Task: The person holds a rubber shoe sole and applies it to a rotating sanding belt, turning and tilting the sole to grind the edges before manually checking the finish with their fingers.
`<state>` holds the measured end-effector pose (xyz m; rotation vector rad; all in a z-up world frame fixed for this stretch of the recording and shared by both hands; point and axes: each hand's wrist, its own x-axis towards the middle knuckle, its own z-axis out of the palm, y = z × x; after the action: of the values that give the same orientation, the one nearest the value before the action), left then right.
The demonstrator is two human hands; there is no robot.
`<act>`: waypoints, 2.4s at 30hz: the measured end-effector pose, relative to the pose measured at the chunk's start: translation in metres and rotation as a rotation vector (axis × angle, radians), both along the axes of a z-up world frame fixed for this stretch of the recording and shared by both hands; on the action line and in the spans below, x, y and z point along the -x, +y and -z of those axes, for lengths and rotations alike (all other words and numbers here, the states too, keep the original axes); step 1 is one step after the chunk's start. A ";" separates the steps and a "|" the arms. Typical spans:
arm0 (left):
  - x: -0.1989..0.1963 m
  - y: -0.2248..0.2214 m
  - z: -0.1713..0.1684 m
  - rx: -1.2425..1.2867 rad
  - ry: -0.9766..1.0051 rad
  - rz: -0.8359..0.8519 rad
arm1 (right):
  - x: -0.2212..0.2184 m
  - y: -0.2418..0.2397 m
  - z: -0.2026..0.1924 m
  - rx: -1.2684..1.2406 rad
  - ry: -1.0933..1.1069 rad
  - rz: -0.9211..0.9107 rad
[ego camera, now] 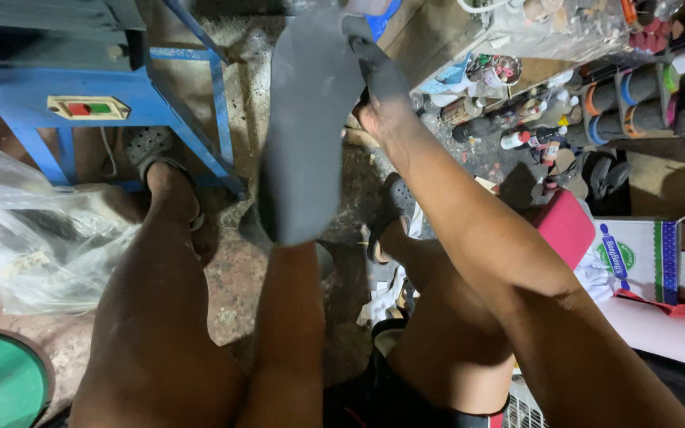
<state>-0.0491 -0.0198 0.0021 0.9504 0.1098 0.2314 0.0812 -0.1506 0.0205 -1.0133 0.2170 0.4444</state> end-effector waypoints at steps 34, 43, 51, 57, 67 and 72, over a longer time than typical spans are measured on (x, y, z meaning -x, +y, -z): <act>-0.020 -0.074 -0.002 -1.143 0.193 -0.655 | 0.025 0.012 -0.041 -0.063 0.033 -0.013; 0.046 -0.063 -0.042 -1.406 -0.004 -0.595 | 0.052 -0.012 -0.085 0.704 -0.428 -0.216; 0.097 -0.070 -0.092 -1.541 -0.027 -0.570 | 0.088 -0.053 -0.139 1.108 -0.569 -0.369; 0.125 -0.074 -0.074 -1.428 -0.014 -0.526 | 0.127 -0.075 -0.174 1.014 -0.621 -0.323; 0.139 -0.071 -0.021 -1.034 0.052 -0.383 | 0.213 -0.079 -0.202 1.326 -1.089 0.050; 0.148 -0.049 -0.008 -0.927 0.079 -0.380 | 0.197 -0.096 -0.166 1.586 -1.138 0.101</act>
<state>-0.1975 -0.0688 0.0098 1.8626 0.2685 0.6252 -0.1159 -0.2467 0.1866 -2.6000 -0.5239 -0.6106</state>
